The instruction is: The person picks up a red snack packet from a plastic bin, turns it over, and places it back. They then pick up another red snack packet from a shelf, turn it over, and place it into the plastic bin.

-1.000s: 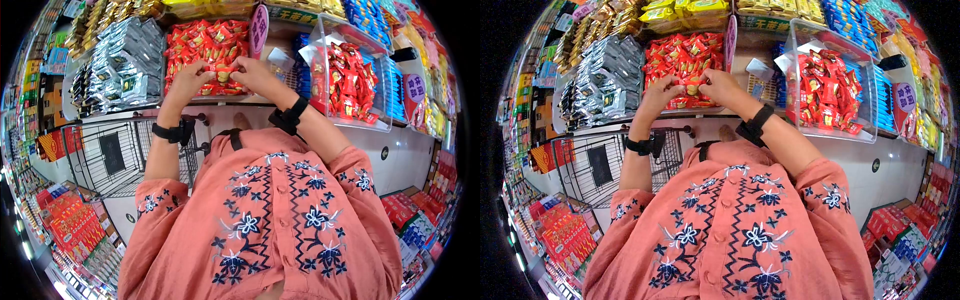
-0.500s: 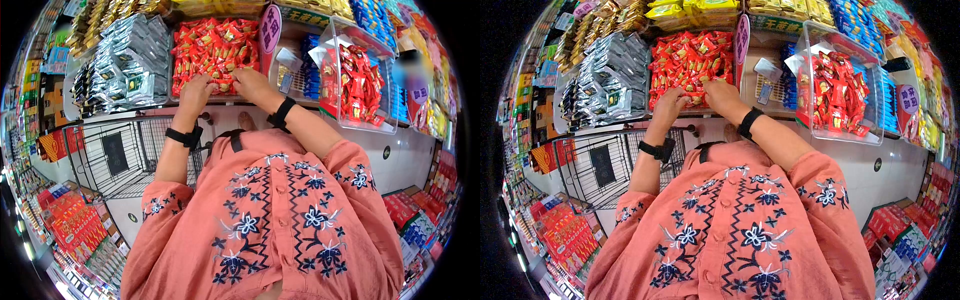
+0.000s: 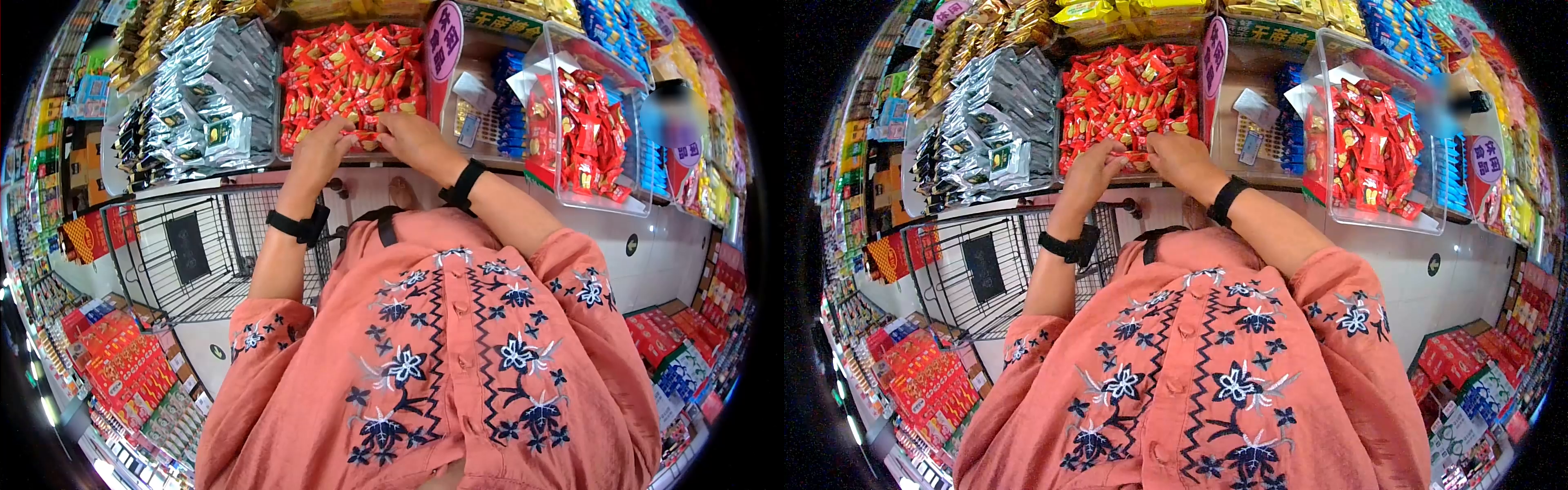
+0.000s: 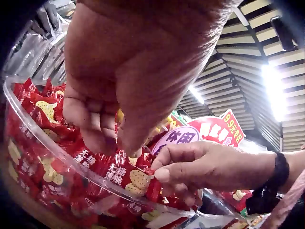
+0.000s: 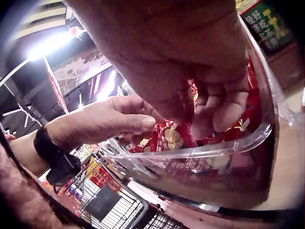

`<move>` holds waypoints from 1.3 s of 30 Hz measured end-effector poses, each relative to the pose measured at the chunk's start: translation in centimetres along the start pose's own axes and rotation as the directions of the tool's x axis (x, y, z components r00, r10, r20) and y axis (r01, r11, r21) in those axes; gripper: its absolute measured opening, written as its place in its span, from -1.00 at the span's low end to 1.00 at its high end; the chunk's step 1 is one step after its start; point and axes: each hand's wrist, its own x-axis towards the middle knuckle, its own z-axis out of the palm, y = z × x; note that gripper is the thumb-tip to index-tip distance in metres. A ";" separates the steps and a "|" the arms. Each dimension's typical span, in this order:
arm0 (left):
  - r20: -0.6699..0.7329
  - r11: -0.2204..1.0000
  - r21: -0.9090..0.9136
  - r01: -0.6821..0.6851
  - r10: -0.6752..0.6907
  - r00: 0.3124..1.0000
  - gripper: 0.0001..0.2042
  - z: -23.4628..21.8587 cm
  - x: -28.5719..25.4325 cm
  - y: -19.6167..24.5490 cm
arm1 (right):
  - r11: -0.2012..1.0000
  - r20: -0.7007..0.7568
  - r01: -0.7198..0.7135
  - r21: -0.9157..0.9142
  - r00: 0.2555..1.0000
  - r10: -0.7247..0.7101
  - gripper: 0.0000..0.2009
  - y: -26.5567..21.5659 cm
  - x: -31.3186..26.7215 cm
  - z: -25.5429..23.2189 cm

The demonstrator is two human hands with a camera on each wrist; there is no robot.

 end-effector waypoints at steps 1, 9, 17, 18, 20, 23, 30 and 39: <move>0.019 1.000 0.015 -0.013 0.012 1.000 -0.78 0.3 0.1 -0.2 | 1.000 0.006 0.008 -0.015 1.000 -0.008 -0.81 0.1 0.1 0.1; 0.058 0.973 0.140 -0.181 0.175 0.983 -0.81 1.2 0.8 -0.4 | 0.992 0.059 0.011 -0.127 0.998 -0.004 -0.81 0.6 0.2 0.7; -0.077 0.884 -0.458 0.093 -0.143 0.987 -0.77 -4.6 3.4 7.1 | 0.926 -0.060 0.083 0.369 0.996 -0.065 -0.76 -5.0 -3.3 -9.9; -0.055 0.851 -0.512 0.115 -0.166 0.985 -0.78 -4.9 3.6 9.3 | 0.901 -0.031 0.043 0.431 0.999 -0.033 -0.76 -6.0 -4.3 -12.5; -0.014 0.764 -0.632 0.127 -0.175 0.985 -0.78 -4.4 4.1 12.6 | 0.854 -0.026 -0.017 0.520 0.999 0.035 -0.76 -6.3 -5.9 -17.0; -0.011 0.717 -0.695 0.041 -0.069 0.998 -0.78 -2.7 5.2 16.4 | 0.821 -0.105 -0.096 0.563 0.977 0.186 -0.78 -4.2 -9.2 -23.6; 0.108 0.686 -0.724 0.064 0.022 0.994 -0.77 0.7 7.0 21.7 | 0.896 -0.192 -0.319 0.308 0.902 0.387 -0.79 10.4 -12.2 -29.7; 0.122 0.737 -0.668 0.097 -0.019 0.992 -0.79 2.5 7.4 23.4 | 0.897 -0.089 -0.258 -0.360 0.966 0.242 -0.78 19.4 -10.9 -28.6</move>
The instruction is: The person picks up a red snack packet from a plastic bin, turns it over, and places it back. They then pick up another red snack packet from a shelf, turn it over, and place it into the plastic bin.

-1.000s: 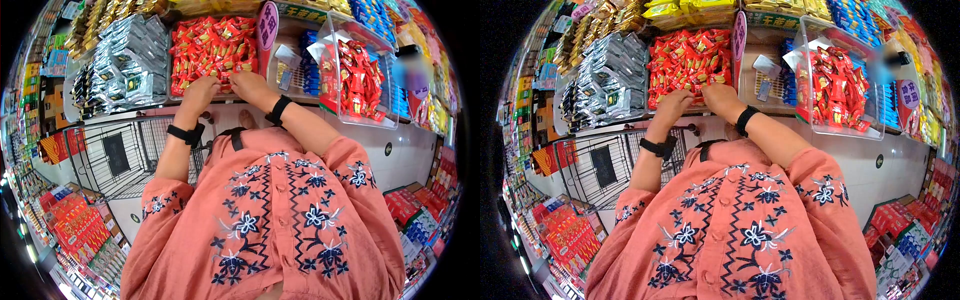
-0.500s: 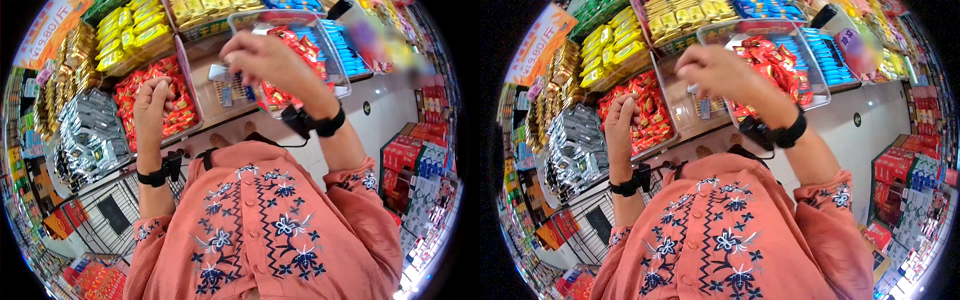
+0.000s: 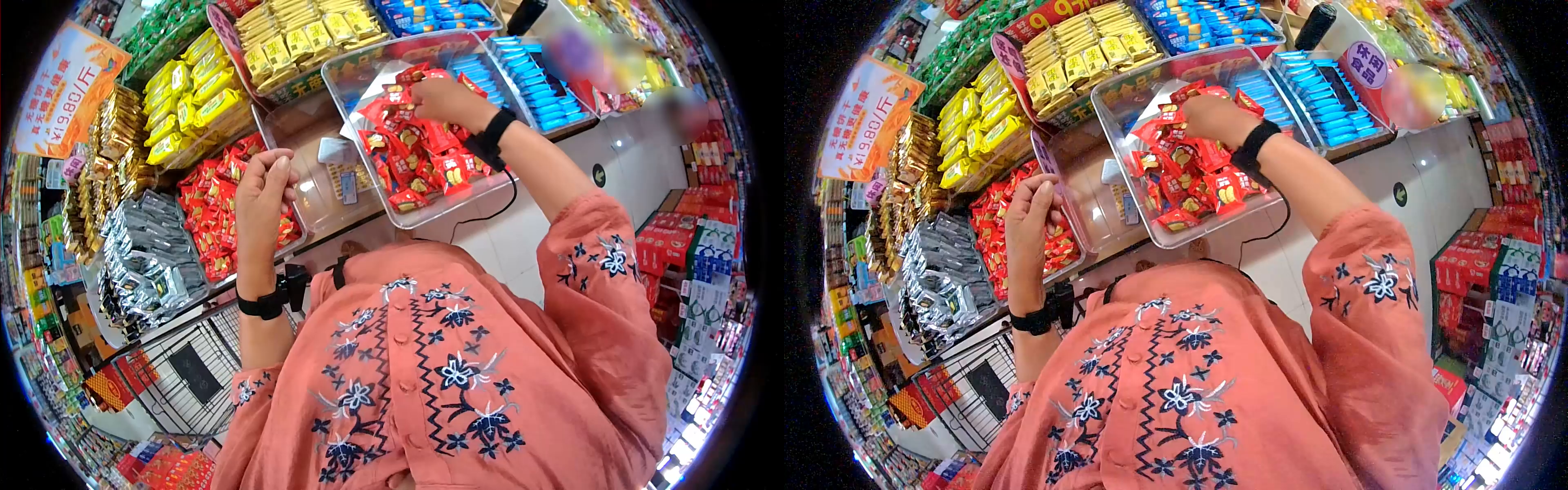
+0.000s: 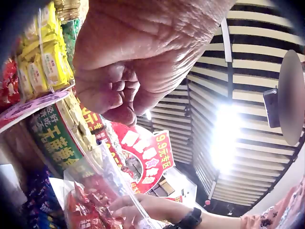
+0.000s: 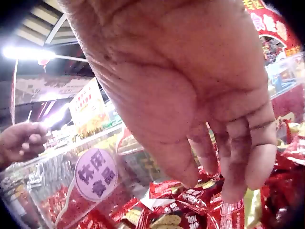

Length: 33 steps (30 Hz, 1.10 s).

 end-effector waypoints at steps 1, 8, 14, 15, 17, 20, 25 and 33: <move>-0.003 1.000 0.000 0.005 -0.005 1.000 -0.79 0.2 0.1 -0.1 | 0.997 -0.016 0.010 -0.079 1.000 -0.012 -0.79 -0.1 0.3 0.6; 0.002 0.998 -0.008 0.061 -0.061 0.998 -0.78 1.6 -0.1 -0.2 | 0.929 -0.122 0.069 -0.364 0.985 -0.121 -0.91 -1.6 0.2 3.1; 0.022 0.998 -0.021 0.055 -0.054 0.998 -0.78 2.4 0.0 -0.4 | 0.903 -0.078 0.133 -0.409 0.981 -0.179 -0.87 -1.2 0.5 3.5; 0.021 0.998 -0.015 0.059 -0.059 0.998 -0.78 2.4 0.0 -0.4 | 0.925 -0.112 0.127 -0.357 0.978 -0.178 -0.85 -1.2 0.3 3.0; 0.020 0.998 -0.006 0.067 -0.067 0.998 -0.78 2.5 0.0 -0.4 | 0.960 -0.180 0.121 -0.251 0.969 -0.169 -0.80 -1.3 -0.1 1.5; 0.047 0.998 -0.047 0.042 -0.039 0.998 -0.76 2.9 0.2 -0.3 | 0.955 -0.061 -0.049 0.294 0.996 0.070 -0.88 -2.3 -1.5 -2.6; 0.229 0.975 -0.205 0.086 -0.038 0.973 -0.65 4.8 0.7 0.3 | 0.508 -0.044 -0.031 0.861 0.990 0.136 -0.88 -7.4 -5.8 -7.3; 0.333 0.824 -0.534 0.188 0.001 0.943 -0.59 5.5 -0.1 1.0 | 0.869 -0.541 0.482 0.111 0.763 -0.354 -0.85 -16.0 -7.7 -3.8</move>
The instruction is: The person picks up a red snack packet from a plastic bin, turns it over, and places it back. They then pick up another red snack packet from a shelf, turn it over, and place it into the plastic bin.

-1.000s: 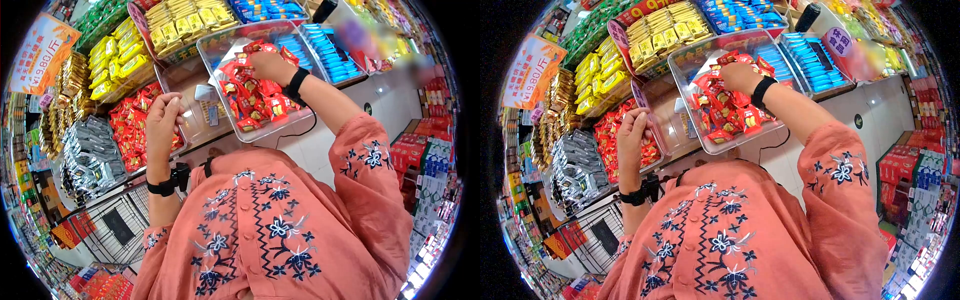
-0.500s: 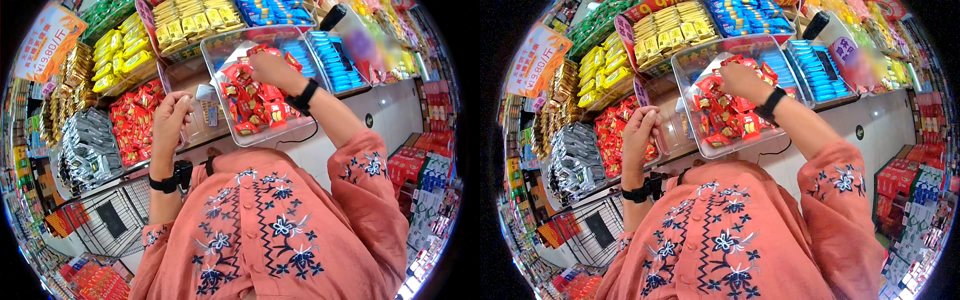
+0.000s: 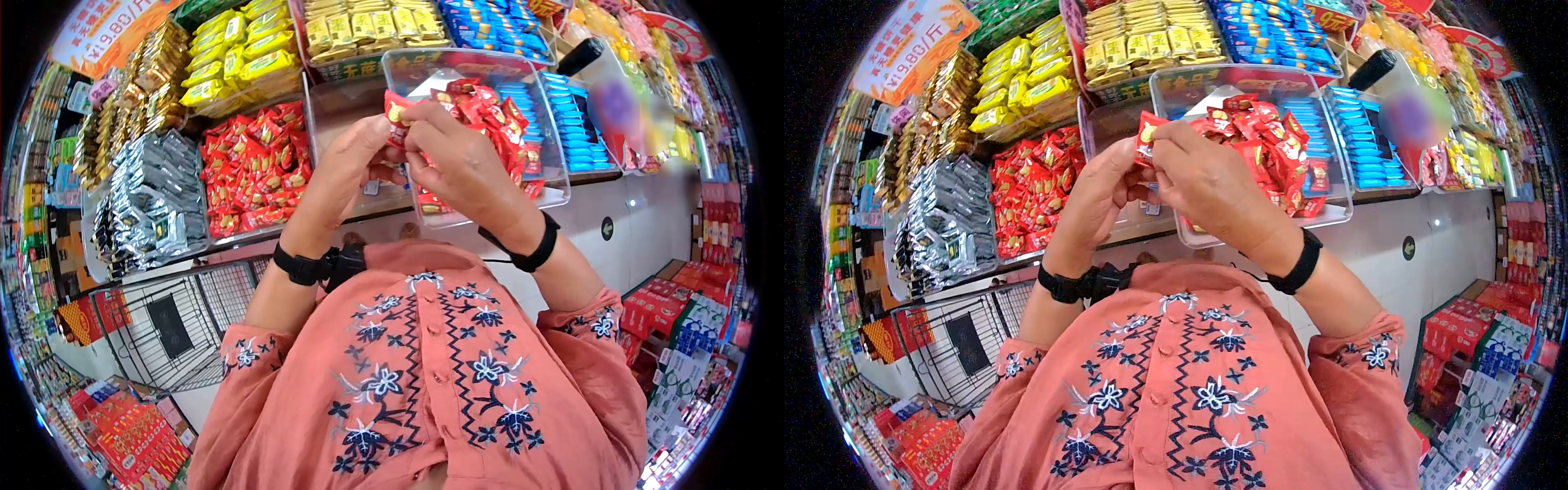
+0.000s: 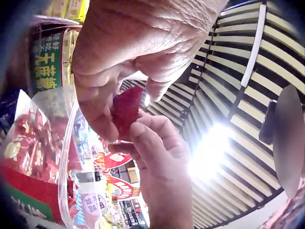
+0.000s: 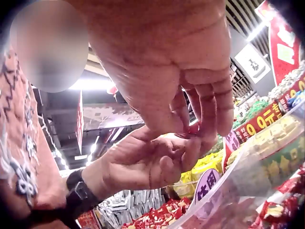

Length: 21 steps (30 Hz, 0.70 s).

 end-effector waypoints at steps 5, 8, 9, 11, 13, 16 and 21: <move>-0.120 0.997 0.072 -0.027 0.035 0.992 -0.66 -3.4 -2.1 0.3 | 0.959 -0.001 -0.158 0.234 0.987 0.162 -0.81 -0.9 1.3 2.3; -0.206 0.995 0.100 -0.030 0.051 0.977 -0.65 -5.1 -3.7 0.7 | 0.838 0.135 -0.421 0.348 0.907 0.399 -0.71 -0.9 2.4 3.1; -0.204 0.994 0.102 -0.035 0.055 0.977 -0.65 -5.6 -4.4 0.9 | 0.797 0.169 -0.442 0.411 0.896 0.410 -0.68 -1.1 2.8 3.7; -0.223 0.986 0.159 0.037 -0.001 0.975 -0.64 -6.8 -6.0 1.2 | 0.710 0.249 -0.509 0.487 0.860 0.446 -0.63 -2.0 3.5 4.7; -0.189 0.968 0.248 0.043 0.005 0.982 -0.65 -7.2 -6.9 1.2 | 0.619 0.348 -0.595 0.512 0.803 0.484 -0.60 -3.6 4.4 6.1; -0.185 0.941 0.338 0.030 0.036 0.982 -0.65 -8.6 -8.3 0.0 | 0.603 0.489 -0.664 0.443 0.742 0.459 -0.60 -3.2 4.7 9.1; -0.350 0.921 0.367 0.133 0.005 0.937 -0.73 -11.5 -11.8 -1.3 | 0.593 0.629 -0.714 0.372 0.664 0.404 -0.69 -4.7 4.5 13.2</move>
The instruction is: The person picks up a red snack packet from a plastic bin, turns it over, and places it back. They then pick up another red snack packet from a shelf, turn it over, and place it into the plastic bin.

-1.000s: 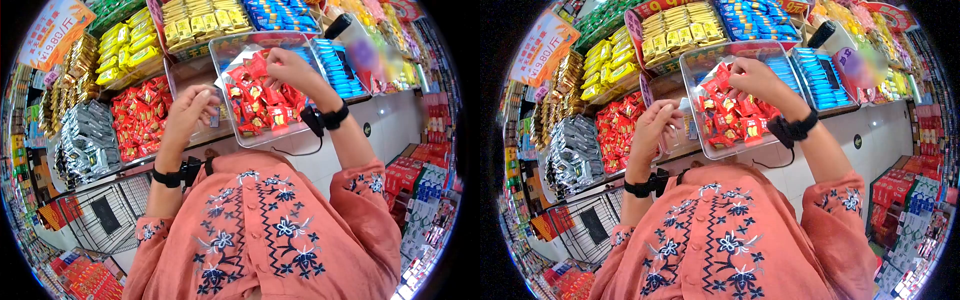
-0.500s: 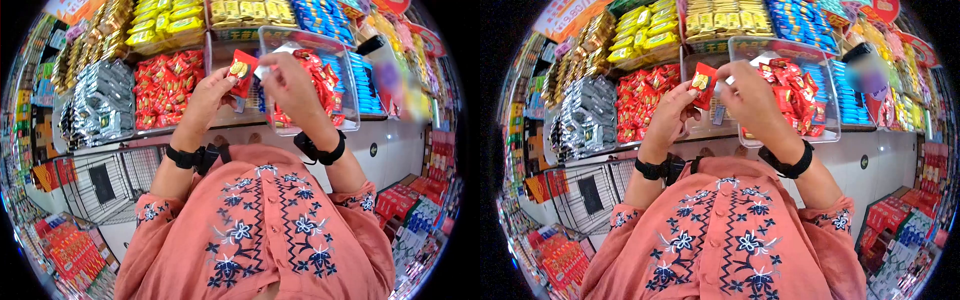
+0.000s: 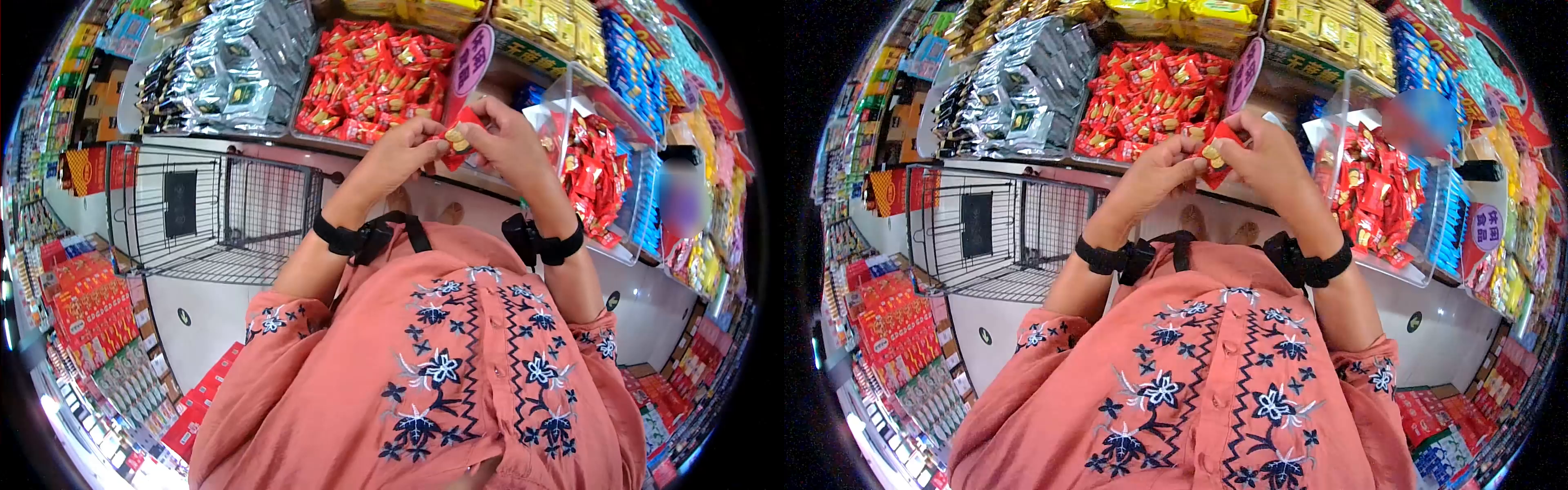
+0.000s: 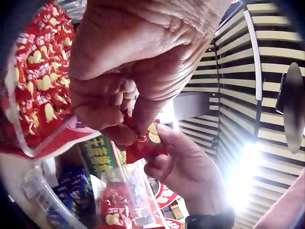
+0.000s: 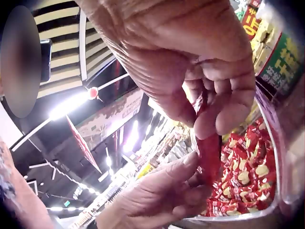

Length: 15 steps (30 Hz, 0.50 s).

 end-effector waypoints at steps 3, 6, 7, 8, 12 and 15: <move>-0.097 0.996 -0.063 -0.059 0.052 0.994 -0.77 -2.1 -0.5 -3.5 | 1.000 0.064 0.020 -0.001 0.998 -0.020 -0.72 0.4 1.1 2.8; -0.193 0.989 -0.023 -0.147 0.140 0.971 -0.78 -5.7 -0.5 -6.2 | 0.997 0.067 0.066 -0.039 0.996 -0.064 -0.78 1.2 3.4 6.3; -0.242 0.992 -0.034 -0.123 0.111 0.964 -0.77 -6.7 -0.7 -5.8 | 0.997 0.080 0.076 -0.029 0.994 -0.073 -0.79 1.4 4.3 7.3; -0.269 0.984 0.120 -0.131 0.160 0.950 -0.78 -8.4 -0.5 -6.6 | 0.989 0.086 0.123 -0.077 0.989 -0.116 -0.79 1.7 5.4 8.2; -0.345 0.887 0.453 -0.093 0.270 0.899 -0.81 -12.9 -0.3 -7.6 | 0.920 0.113 0.307 -0.244 0.951 -0.287 -0.80 4.4 10.2 12.4; -0.366 0.821 0.568 -0.056 0.313 0.876 -0.80 -14.9 -0.1 -8.8 | 0.873 0.130 0.335 -0.355 0.942 -0.309 -0.82 4.4 11.3 14.2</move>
